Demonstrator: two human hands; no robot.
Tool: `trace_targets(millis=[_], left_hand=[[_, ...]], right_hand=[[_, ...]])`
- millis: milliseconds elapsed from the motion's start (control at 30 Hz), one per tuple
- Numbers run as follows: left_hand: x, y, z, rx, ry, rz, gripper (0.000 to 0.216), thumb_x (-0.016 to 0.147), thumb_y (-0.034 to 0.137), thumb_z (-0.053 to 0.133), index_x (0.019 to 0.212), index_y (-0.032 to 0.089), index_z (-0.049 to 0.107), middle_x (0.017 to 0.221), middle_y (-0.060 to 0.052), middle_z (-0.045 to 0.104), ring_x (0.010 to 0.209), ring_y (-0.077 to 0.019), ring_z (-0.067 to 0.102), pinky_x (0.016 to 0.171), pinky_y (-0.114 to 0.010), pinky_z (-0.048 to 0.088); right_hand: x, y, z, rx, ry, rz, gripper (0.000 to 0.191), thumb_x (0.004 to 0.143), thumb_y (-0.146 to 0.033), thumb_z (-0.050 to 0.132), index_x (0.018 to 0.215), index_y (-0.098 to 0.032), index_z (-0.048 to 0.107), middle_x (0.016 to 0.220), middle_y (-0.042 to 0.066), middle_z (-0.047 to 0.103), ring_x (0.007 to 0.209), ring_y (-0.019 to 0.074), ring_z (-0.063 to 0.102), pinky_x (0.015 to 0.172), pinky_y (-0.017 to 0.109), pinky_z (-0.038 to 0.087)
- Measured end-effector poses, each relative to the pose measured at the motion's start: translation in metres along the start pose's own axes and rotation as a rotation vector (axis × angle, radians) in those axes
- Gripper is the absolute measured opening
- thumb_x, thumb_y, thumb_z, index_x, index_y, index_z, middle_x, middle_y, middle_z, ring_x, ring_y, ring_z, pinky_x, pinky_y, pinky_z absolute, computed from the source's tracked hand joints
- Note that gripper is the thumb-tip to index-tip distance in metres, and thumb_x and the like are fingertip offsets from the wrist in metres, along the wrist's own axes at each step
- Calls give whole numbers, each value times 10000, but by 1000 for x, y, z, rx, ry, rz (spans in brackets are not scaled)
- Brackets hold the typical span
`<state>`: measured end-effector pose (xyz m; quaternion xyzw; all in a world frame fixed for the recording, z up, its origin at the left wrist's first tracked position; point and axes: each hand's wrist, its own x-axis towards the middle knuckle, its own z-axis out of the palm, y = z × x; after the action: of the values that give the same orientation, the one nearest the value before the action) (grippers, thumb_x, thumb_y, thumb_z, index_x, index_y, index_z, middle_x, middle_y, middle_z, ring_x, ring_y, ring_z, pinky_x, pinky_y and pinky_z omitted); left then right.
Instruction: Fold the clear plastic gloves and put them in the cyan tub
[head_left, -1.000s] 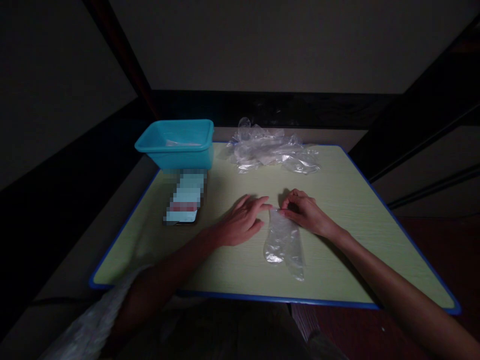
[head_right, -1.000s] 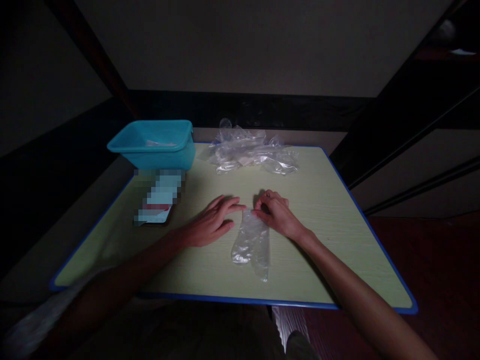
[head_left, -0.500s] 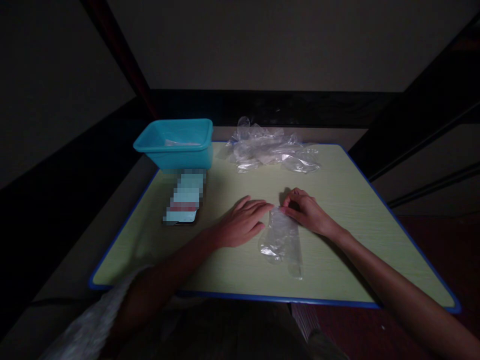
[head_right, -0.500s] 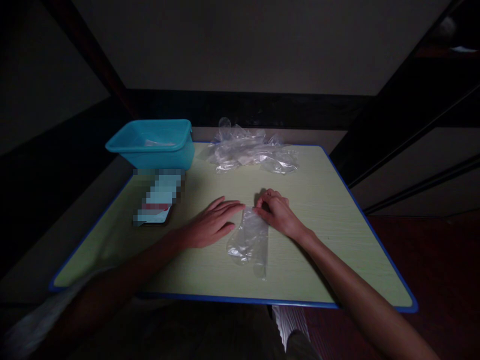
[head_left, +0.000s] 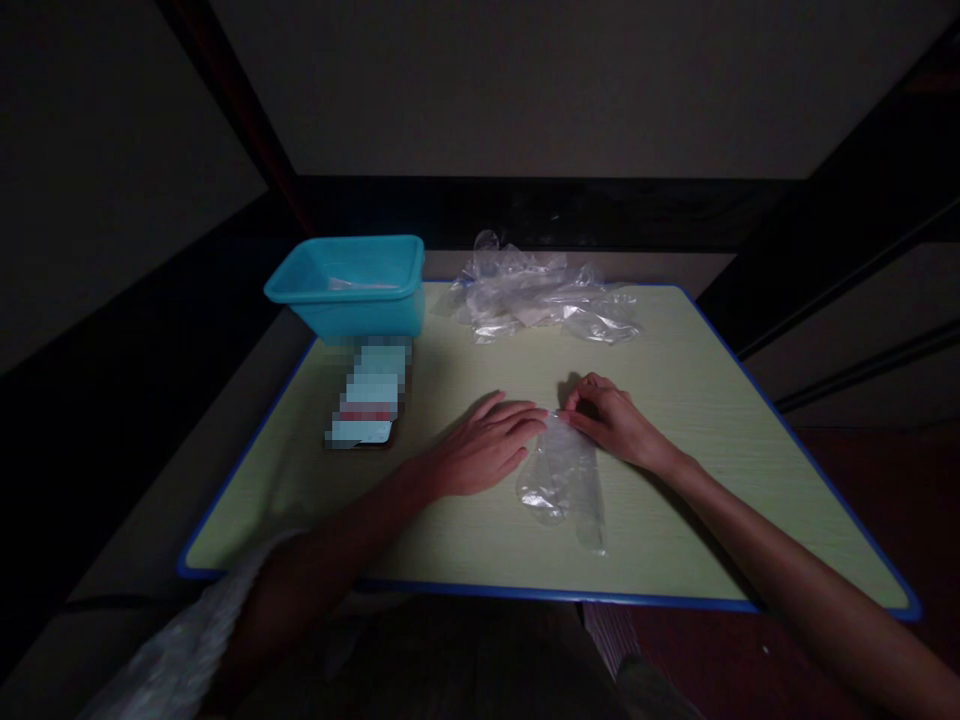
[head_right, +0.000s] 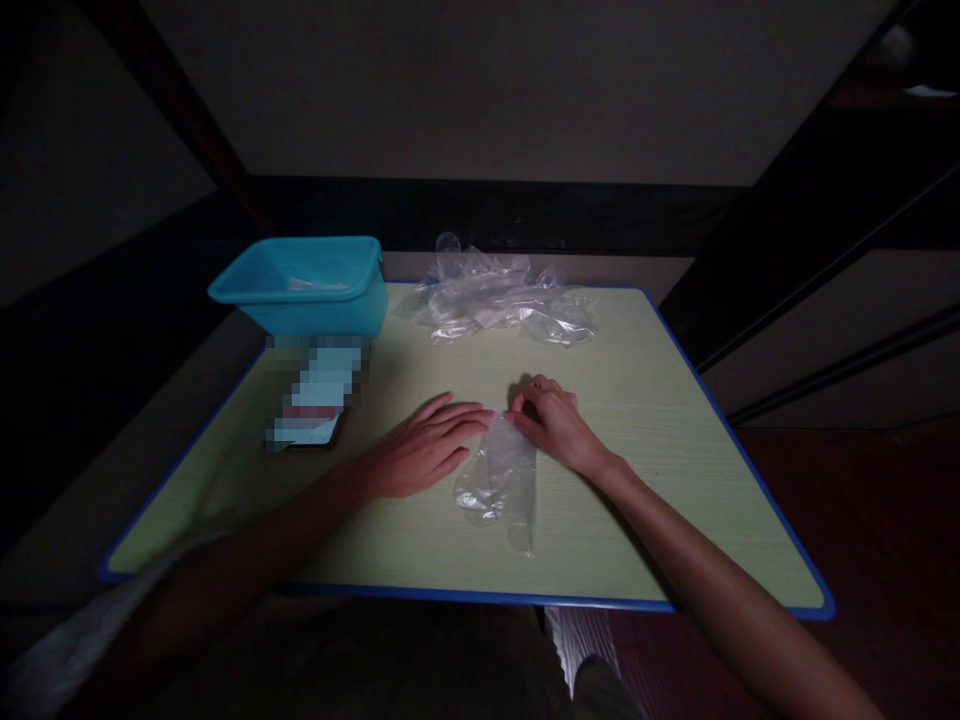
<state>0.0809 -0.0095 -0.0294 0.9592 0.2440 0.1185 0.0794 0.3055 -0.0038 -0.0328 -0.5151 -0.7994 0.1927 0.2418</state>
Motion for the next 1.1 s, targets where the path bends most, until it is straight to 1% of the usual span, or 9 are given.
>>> trace_targets(millis=[100,300,400,600,767,900,1000,1100], left_hand=[[-1,-1,1,25,-5,-5,325,894,192,445,1217,166,462,1340,-71,496,1275,-185,383,1089,-408,201],[-2,-2,2,42,3,21,347,898,204,434,1240,155,466,1347,-70,488,1261,-189,395,1072,-383,240],[-1,-2,3,40,5,27,348,895,196,436,1237,146,474,1343,-72,491,1251,-194,403,1063,-378,260],[-1,-4,3,34,23,29,346,896,192,433,1239,161,472,1339,-71,493,1250,-194,404,1051,-382,284],[-1,-3,3,15,10,13,353,892,183,435,1243,181,469,1345,-64,487,1258,-191,396,1054,-392,279],[-1,-4,4,8,8,17,354,896,188,436,1248,167,468,1347,-72,484,1263,-195,387,1059,-400,273],[-1,-4,4,14,12,25,350,898,191,436,1244,154,473,1350,-75,481,1258,-202,389,1057,-400,279],[0,-4,4,15,23,28,343,897,191,436,1235,155,480,1343,-73,488,1250,-202,398,1055,-399,285]], right_hand=[[0,-1,-1,9,-8,0,129,835,-290,510,736,-210,536,744,39,515,730,202,494,668,338,385],[1,1,-7,-43,-8,32,331,916,-362,350,643,-212,460,722,46,484,709,199,481,665,346,382],[2,4,-8,-64,-3,43,383,932,-392,307,633,-212,466,707,42,474,705,198,484,680,353,384],[4,5,-7,-107,17,50,446,933,-461,274,591,-214,420,706,46,465,714,206,477,685,365,356],[5,5,-4,-133,39,47,446,920,-483,303,588,-214,431,710,55,463,739,222,462,676,368,333],[7,10,-5,-98,55,46,447,908,-491,330,573,-214,436,711,58,460,740,225,461,683,377,346],[8,13,-9,-36,45,39,487,914,-511,291,546,-218,419,663,38,431,684,201,466,675,367,377],[9,12,-13,38,28,19,549,924,-530,231,548,-208,470,682,38,458,696,183,496,692,345,412]])
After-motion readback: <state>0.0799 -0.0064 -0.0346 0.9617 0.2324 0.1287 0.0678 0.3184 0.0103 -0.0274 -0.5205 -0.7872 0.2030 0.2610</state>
